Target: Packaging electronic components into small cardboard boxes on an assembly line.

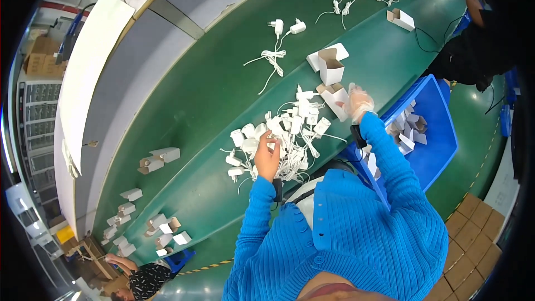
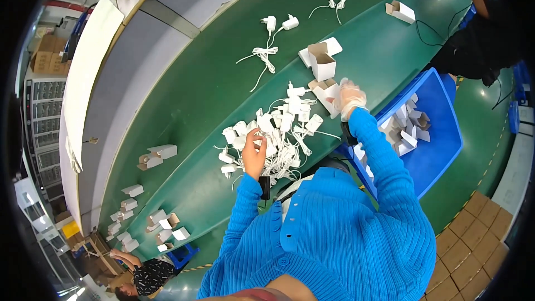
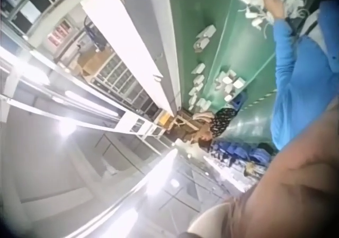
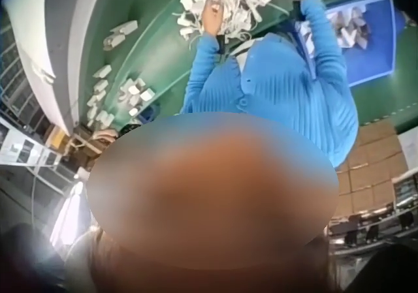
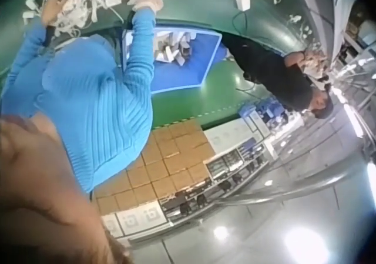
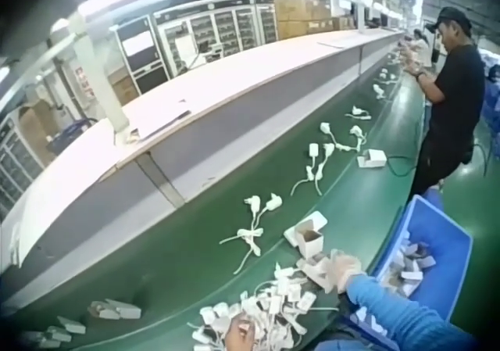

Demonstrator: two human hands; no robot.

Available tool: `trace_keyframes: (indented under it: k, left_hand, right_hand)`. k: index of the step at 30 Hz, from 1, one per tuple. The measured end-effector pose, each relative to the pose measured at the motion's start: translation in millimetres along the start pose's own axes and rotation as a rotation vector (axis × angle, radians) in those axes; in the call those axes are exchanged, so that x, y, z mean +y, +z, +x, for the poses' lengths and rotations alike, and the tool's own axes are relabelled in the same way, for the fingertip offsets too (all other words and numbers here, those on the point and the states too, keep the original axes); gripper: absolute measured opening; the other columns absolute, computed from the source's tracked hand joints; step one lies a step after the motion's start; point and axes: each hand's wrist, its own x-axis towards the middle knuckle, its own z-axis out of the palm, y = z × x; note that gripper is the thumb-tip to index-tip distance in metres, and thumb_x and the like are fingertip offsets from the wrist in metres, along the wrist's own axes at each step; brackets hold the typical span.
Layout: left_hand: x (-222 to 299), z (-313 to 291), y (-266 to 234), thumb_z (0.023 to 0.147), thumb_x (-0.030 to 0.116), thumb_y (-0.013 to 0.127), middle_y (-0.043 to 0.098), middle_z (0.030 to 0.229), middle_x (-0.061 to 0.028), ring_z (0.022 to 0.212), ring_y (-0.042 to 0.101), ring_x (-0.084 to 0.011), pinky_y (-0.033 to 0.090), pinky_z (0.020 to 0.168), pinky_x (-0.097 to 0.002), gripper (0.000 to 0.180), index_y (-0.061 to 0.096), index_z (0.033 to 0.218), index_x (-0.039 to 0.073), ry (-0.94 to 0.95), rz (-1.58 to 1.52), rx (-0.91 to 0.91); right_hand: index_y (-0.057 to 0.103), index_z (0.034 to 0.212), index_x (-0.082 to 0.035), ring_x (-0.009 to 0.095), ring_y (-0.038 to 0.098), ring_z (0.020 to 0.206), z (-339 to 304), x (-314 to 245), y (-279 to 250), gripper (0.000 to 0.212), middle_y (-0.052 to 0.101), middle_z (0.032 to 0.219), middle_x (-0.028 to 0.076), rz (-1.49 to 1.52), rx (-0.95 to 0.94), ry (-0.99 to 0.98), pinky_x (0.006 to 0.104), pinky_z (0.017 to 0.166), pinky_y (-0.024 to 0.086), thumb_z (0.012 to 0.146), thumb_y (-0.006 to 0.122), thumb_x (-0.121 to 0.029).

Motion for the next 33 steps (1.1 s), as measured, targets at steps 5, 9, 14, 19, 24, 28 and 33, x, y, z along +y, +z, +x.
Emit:
trace_keyframes:
  k: [5,9,14,19,24,28,33]
  left_hand:
    - [20.1,-3.2,0.6,0.083,0.014,0.060,0.064,0.085,-0.0048,0.060,0.057,-0.0153,0.045,0.055,-0.0291,0.035,0.052,0.117,0.009,0.079,-0.030,-0.007]
    - [33.2,-4.1,0.1,0.083,0.011,0.060,0.063,0.089,-0.0058,0.068,0.058,-0.0135,0.047,0.058,-0.0283,0.036,0.051,0.118,0.009,0.054,-0.089,-0.091]
    - [58.6,-5.8,25.3,0.083,0.012,0.062,0.062,0.096,-0.0060,0.082,0.059,-0.0139,0.049,0.066,-0.0292,0.039,0.050,0.119,0.006,0.149,-0.296,-0.193]
    - [23.5,-18.9,19.5,0.082,0.018,0.065,0.059,0.105,-0.0081,0.091,0.059,-0.0175,0.048,0.079,-0.0299,0.042,0.050,0.117,-0.001,-0.218,-0.670,-0.328]
    - [-24.3,-28.1,-26.8,0.082,0.023,0.066,0.056,0.111,-0.0103,0.096,0.057,-0.0194,0.046,0.083,-0.0303,0.047,0.049,0.117,-0.004,-0.375,-0.779,0.097]
    - [-71.1,-20.9,-29.8,0.081,0.025,0.067,0.056,0.102,-0.0098,0.092,0.056,-0.0196,0.045,0.078,-0.0312,0.050,0.048,0.118,-0.001,-0.063,-0.176,0.270]
    - [-67.8,-33.6,-29.6,0.082,0.024,0.065,0.053,0.098,-0.0107,0.091,0.053,-0.0191,0.043,0.070,-0.0300,0.041,0.053,0.112,0.000,-0.202,0.011,0.569]
  right_hand:
    - [0.043,0.123,-0.002,0.032,0.055,0.104,7.3,16.8,27.4,0.078,0.057,0.110,0.019,0.052,-0.159,0.195,0.0358,0.089,0.044,0.061,0.080,-0.029]
    - [0.039,0.126,0.000,0.033,0.054,0.104,-23.0,18.0,12.7,0.085,0.054,0.114,0.020,0.213,-0.022,0.092,0.0356,0.090,0.043,0.058,0.082,-0.027]
    - [0.035,0.129,-0.002,0.031,0.052,0.107,-84.0,-15.7,5.8,0.085,0.049,0.119,0.021,0.584,-0.028,-0.259,0.0364,0.092,0.041,0.060,0.081,-0.021]
    - [0.044,0.122,0.000,0.029,0.056,0.101,-106.6,-54.0,47.9,0.067,0.056,0.110,0.019,0.871,-0.036,-0.702,0.0382,0.088,0.043,0.068,0.076,-0.023]
    - [0.060,0.105,0.003,0.033,0.060,0.095,-46.8,-59.8,55.8,0.055,0.063,0.096,0.019,0.552,-0.465,-0.115,0.0411,0.084,0.045,0.078,0.060,-0.045]
    - [0.066,0.097,0.000,0.036,0.060,0.094,-27.1,-104.6,100.1,0.060,0.062,0.101,0.023,0.036,-0.384,-0.013,0.0408,0.082,0.046,0.078,0.052,-0.055]
    - [0.062,0.102,0.002,0.036,0.061,0.092,-19.2,-90.5,108.4,0.056,0.062,0.098,0.024,0.135,-0.390,-0.007,0.0415,0.080,0.046,0.079,0.054,-0.049]
